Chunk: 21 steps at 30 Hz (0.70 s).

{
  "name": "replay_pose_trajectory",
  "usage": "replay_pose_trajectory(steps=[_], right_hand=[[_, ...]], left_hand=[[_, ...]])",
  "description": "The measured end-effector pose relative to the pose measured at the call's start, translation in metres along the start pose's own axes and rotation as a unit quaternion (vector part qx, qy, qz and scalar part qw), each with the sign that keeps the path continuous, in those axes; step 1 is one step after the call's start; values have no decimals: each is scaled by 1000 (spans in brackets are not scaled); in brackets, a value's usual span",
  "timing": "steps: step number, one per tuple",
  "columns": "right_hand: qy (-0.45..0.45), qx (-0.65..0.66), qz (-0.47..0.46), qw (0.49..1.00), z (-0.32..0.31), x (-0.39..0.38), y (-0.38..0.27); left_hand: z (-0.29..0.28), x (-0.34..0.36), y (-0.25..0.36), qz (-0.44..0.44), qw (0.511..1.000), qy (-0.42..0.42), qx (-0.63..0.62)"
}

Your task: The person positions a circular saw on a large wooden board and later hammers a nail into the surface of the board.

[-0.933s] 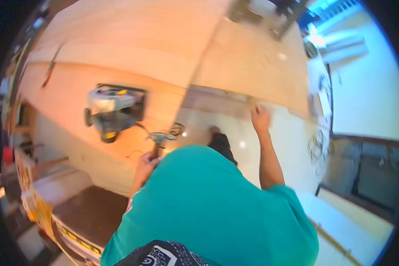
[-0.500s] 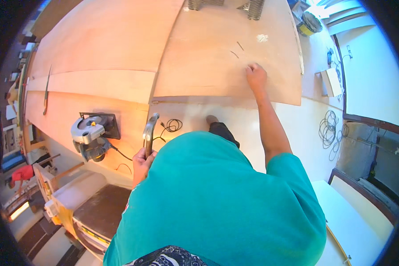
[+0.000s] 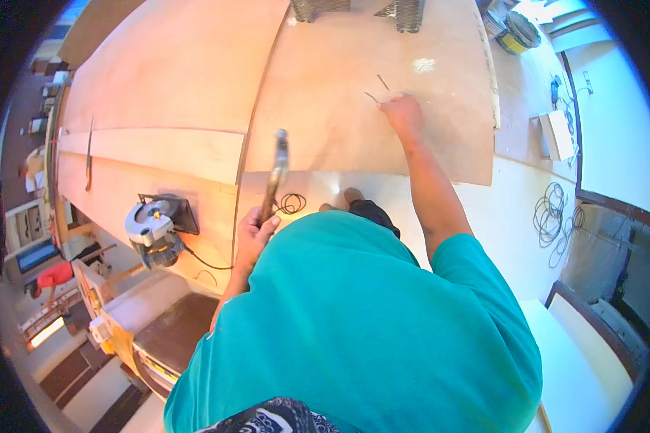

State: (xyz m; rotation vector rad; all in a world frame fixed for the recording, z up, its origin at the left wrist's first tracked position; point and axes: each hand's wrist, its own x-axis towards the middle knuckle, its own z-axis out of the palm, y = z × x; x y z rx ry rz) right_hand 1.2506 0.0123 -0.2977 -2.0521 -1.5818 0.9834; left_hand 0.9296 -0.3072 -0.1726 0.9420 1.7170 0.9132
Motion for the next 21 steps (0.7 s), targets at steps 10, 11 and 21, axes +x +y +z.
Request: replay_pose_trajectory(steps=[10,11,21], right_hand=[[-68,76,-26,994,-25,-1,-17],[-66,76,-24,995,-23,1,-15],[-82,7,65,994,-24,5,-25]], left_hand=[[88,106,7,101,983,-61,138],[96,118,5,102,983,-63,138],[130,159,18,51,980,-171,89]])
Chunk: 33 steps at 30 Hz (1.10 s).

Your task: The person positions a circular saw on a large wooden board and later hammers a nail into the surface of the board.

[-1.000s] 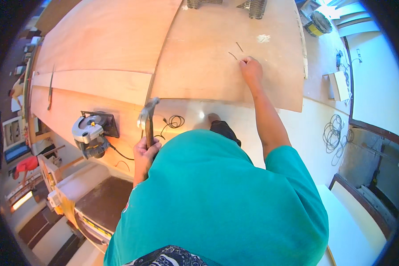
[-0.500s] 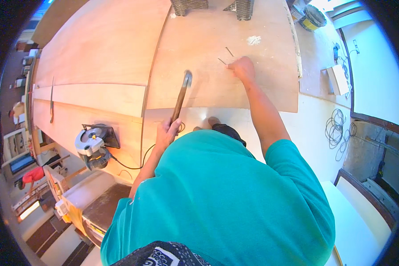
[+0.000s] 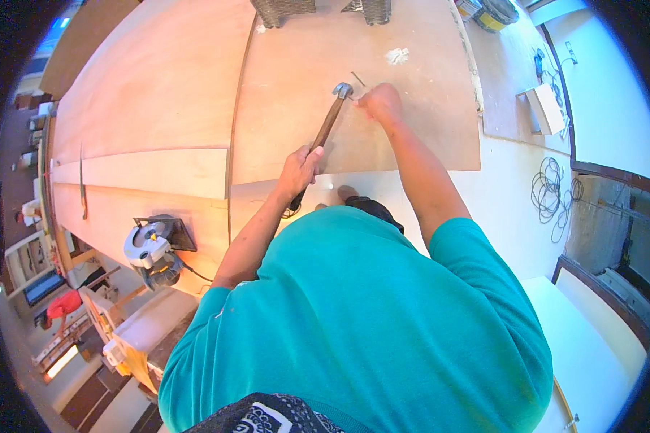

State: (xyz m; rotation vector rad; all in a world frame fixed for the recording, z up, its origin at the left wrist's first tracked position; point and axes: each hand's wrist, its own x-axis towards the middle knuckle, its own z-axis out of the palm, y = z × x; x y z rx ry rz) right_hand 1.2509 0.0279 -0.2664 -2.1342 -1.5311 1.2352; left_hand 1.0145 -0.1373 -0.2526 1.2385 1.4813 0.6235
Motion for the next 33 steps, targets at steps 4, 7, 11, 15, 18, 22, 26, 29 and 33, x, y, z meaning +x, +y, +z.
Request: replay_pose_trajectory(steps=[4,7,11,15,18,22,26,29,33], right_hand=[[-4,-15,43,999,2,3,-1],[-9,-5,-17,1000,-2,-5,-3],[-5,-32,33,999,-2,0,-11],[-8,-27,33,999,2,6,0],[-5,14,24,1000,6,5,1],[-1,-21,3,1000,5,7,4],[11,11,50,999,10,9,2],[3,12,5,1000,5,7,-1],[-11,-12,22,1000,10,18,9]], left_hand=[[-1,-1,19,-25,999,12,15],[-1,-1,4,66,996,55,37],[-10,10,-8,16,994,22,109],[-10,-1,9,-17,998,53,27],[-9,4,-6,26,997,49,46],[-9,0,16,-50,998,19,34],[-9,5,-11,11,993,65,97],[-10,8,-12,-3,994,36,100],[-3,5,-14,27,994,45,91]])
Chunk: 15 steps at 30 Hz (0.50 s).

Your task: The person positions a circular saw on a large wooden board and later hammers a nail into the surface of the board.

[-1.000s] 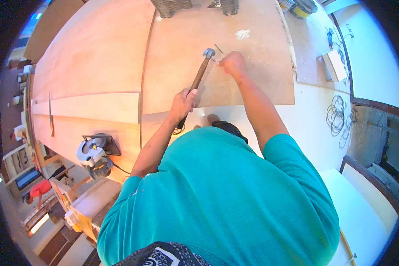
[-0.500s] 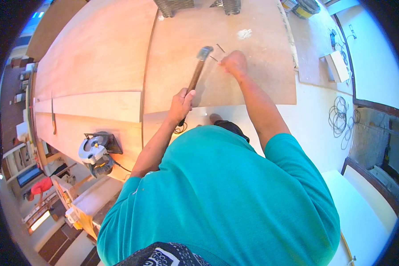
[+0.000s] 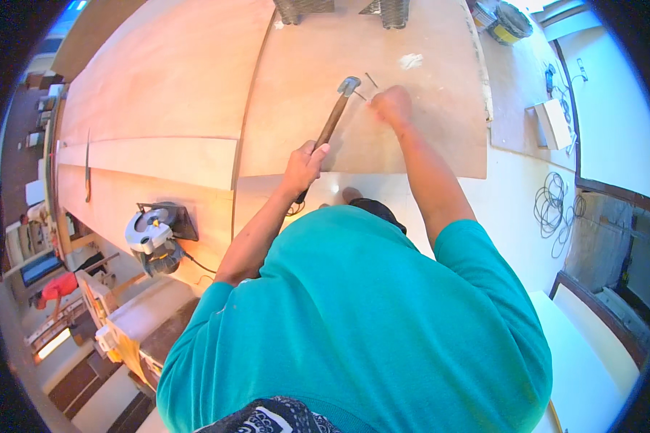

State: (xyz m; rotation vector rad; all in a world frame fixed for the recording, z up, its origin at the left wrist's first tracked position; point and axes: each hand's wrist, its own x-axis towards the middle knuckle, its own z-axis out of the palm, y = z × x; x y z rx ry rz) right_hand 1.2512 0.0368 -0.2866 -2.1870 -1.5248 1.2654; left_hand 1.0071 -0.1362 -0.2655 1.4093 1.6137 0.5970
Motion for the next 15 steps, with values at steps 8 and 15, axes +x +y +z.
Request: replay_pose_trajectory(steps=[8,15], right_hand=[[166,-439,-400,787,-3,57,71],[167,-280,-271,906,37,-17,-8]], left_hand=[[-22,-23,38,-99,993,-17,-69],[-36,-162,-51,-124,987,88,-44]])
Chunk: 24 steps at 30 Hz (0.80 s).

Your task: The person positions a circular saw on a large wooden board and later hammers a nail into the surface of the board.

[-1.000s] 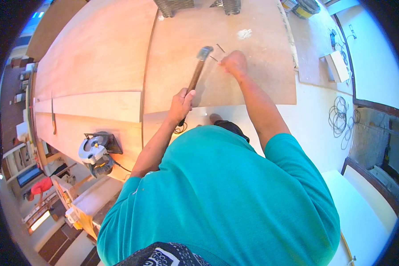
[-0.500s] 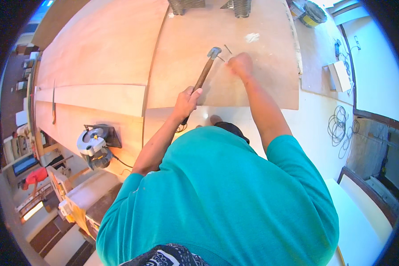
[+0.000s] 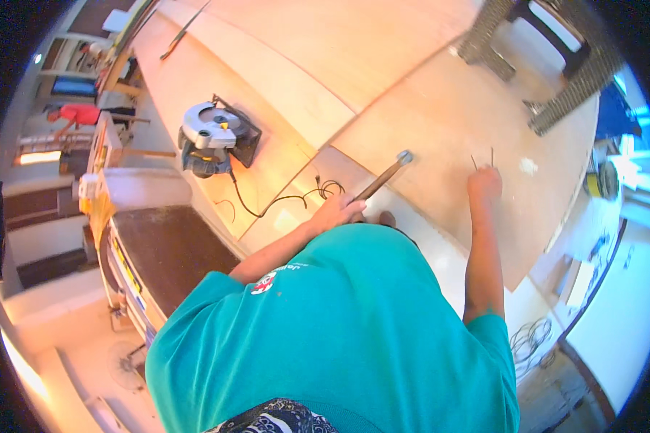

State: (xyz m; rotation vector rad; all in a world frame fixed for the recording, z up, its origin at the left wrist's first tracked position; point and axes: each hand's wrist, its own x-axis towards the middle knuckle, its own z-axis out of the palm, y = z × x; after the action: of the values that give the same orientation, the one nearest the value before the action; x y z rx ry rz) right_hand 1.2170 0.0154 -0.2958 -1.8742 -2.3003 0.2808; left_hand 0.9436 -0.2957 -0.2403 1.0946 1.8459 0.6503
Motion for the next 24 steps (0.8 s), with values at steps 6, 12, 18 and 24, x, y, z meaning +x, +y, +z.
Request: replay_pose_trajectory(steps=[6,12,18,24], right_hand=[[4,-5,-78,997,1,-5,-5],[-199,374,65,904,6,-22,-87],[-302,510,-20,805,-3,-12,-237],[-310,572,-148,745,22,-15,-327]], left_hand=[[-22,-73,-28,-97,978,107,-152],[-39,-83,-40,-125,910,225,-326],[-47,-100,-64,-103,911,260,-303],[-47,-112,-73,-100,916,300,-246]])
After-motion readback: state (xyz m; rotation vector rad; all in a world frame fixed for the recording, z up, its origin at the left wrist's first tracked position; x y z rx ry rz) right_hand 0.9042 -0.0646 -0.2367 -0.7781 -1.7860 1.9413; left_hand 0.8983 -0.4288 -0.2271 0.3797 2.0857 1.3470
